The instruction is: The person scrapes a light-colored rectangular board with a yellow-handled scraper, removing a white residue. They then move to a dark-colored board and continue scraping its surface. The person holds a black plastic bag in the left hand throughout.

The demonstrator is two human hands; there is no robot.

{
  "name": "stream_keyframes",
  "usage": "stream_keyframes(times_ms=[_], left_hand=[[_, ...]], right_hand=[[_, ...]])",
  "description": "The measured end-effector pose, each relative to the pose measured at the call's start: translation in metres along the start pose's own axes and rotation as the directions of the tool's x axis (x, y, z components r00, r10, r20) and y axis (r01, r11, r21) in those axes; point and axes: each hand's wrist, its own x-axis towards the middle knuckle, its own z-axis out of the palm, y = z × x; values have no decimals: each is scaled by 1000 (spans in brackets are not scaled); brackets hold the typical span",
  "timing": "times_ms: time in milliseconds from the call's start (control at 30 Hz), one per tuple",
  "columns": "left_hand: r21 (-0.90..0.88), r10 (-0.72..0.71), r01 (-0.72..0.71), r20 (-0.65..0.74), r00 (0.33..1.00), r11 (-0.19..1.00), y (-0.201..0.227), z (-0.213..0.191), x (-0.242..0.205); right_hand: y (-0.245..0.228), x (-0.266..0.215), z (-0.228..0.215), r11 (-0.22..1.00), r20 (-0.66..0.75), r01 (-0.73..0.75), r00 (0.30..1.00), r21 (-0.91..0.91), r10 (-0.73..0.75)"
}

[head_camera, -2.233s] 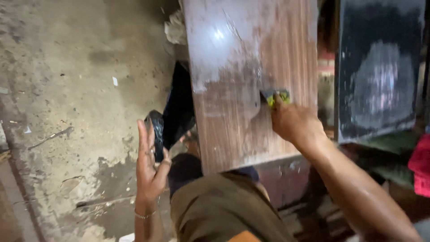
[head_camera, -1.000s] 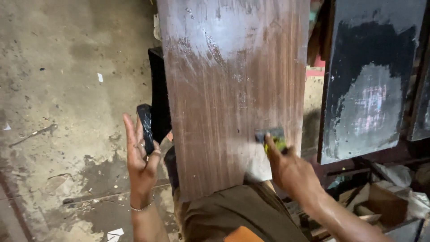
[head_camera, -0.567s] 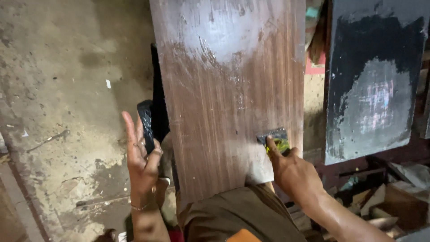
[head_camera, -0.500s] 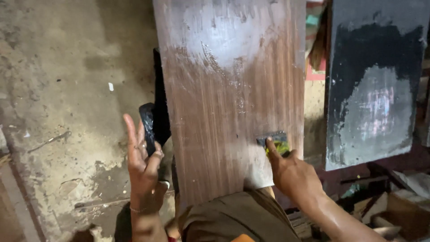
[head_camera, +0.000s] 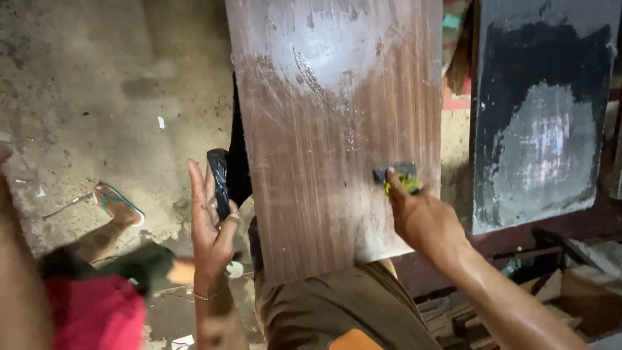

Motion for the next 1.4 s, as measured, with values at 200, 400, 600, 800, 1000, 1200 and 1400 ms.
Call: stream_keyframes(times_ms=[200,400,600,800,1000,1200,1400], left_hand=[[45,13,-12,-32,999,999,21,-2,-3],[96,-14,17,-36,999,995,31,-6,-9],[135,-188,193,-51,981,972,33,-11,-16],[241,-118,102,53,992,965,45,-15,-10],[258,-83,49,126,988,965,65,-6,6],[389,-140,75,141,980,918,57,-3,1],[455,-76,30,85,993,890,82,10,-1]], right_hand=[[-1,1,-13,999,-35,16,999,-35,-17],[20,-7,-49,979,-166,124,975,-163,-151],[29,19,-51,889,-14,326,937,-322,-349],[30,27,-54,797,76,362,924,-483,-374],[29,20,-58,822,-111,376,881,-428,-461],[2,14,-68,835,-112,412,871,-366,-479],[0,1,-67,887,95,307,952,-344,-293]])
